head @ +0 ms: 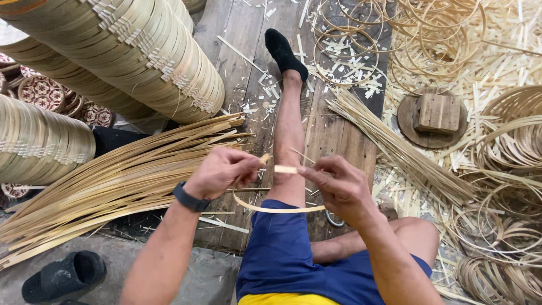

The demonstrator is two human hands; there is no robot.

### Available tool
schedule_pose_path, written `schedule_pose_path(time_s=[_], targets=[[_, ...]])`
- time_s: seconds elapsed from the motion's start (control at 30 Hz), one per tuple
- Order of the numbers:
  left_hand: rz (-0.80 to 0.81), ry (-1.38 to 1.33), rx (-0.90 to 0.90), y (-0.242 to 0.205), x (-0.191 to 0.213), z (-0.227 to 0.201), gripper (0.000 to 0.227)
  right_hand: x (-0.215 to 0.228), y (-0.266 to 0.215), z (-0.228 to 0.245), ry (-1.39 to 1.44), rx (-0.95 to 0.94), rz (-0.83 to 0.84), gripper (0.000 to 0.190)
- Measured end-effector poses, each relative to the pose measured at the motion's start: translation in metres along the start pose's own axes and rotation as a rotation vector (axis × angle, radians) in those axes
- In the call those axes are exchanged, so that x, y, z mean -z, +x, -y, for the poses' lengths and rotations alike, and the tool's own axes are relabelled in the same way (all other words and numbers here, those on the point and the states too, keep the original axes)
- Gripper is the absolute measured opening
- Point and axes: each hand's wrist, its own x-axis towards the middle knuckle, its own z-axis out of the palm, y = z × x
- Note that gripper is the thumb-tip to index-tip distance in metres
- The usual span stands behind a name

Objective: The person sits on the floor and repeatedly bends long bamboo strips into circular rings. They use shears to trim the ends of the strips and join them to form complete loops, which are then placed on the floor.

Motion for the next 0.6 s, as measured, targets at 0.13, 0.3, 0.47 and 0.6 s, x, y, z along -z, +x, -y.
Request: schedule_pose_path(time_s=[0.13, 0.3, 0.47, 0.6], targets=[[0.069, 0.164, 0.262, 0.016, -0.018, -0.012, 0.032, 0.004, 0.003, 0.005, -0.137, 0.067, 0.113, 0.059], [0.143, 0.138, 0.314, 0.029, -0.036, -0.016, 0.032, 0.006, 0.001, 0.008, -0.134, 0.072, 0.137, 0.062], [0.144, 0.139, 0.313, 0.031, -0.044, -0.012, 0.031, 0.009, -0.002, 0.009, -0.107, 0.077, 0.127, 0.06], [0.141, 0.088, 0.343, 0.029, -0.05, -0.006, 0.027, 0.009, -0.008, 0.012, 0.03, -0.02, 0.058, 0.044]])
